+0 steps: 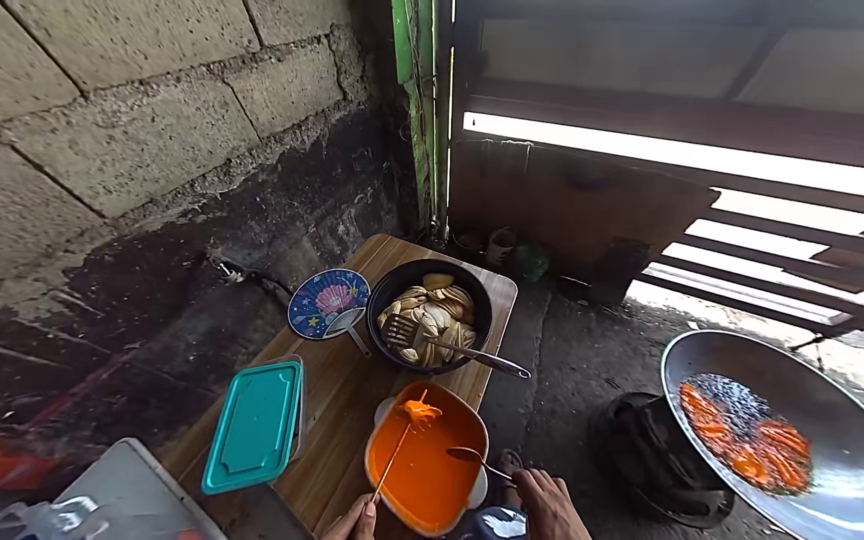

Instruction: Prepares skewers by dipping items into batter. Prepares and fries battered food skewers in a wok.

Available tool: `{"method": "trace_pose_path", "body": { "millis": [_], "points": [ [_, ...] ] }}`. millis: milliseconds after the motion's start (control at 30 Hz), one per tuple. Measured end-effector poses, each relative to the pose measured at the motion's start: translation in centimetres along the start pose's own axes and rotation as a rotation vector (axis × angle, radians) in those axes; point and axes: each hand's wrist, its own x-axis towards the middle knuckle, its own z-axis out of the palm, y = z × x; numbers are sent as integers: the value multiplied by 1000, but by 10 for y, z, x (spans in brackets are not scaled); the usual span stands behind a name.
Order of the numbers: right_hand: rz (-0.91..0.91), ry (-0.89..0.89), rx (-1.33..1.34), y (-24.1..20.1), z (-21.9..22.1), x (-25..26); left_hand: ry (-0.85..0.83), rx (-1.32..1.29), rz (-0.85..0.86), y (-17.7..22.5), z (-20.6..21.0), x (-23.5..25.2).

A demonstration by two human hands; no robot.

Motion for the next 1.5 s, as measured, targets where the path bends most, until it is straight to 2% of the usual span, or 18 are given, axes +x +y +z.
{"method": "trace_pose_path", "body": {
  "millis": [167,600,1267,1500],
  "points": [
    [20,-19,8,-2,-5,0,-4,-24,5,-1,2,-4],
    [7,73,6,-1,-7,0,-13,-55,2,-5,2,-9],
    [9,51,-4,-2,-12,8,6,-22,36,-1,0,-12],
    [127,-138,154,-21,-53,47,22,147,149,21,-2,-4]
  ]
}}
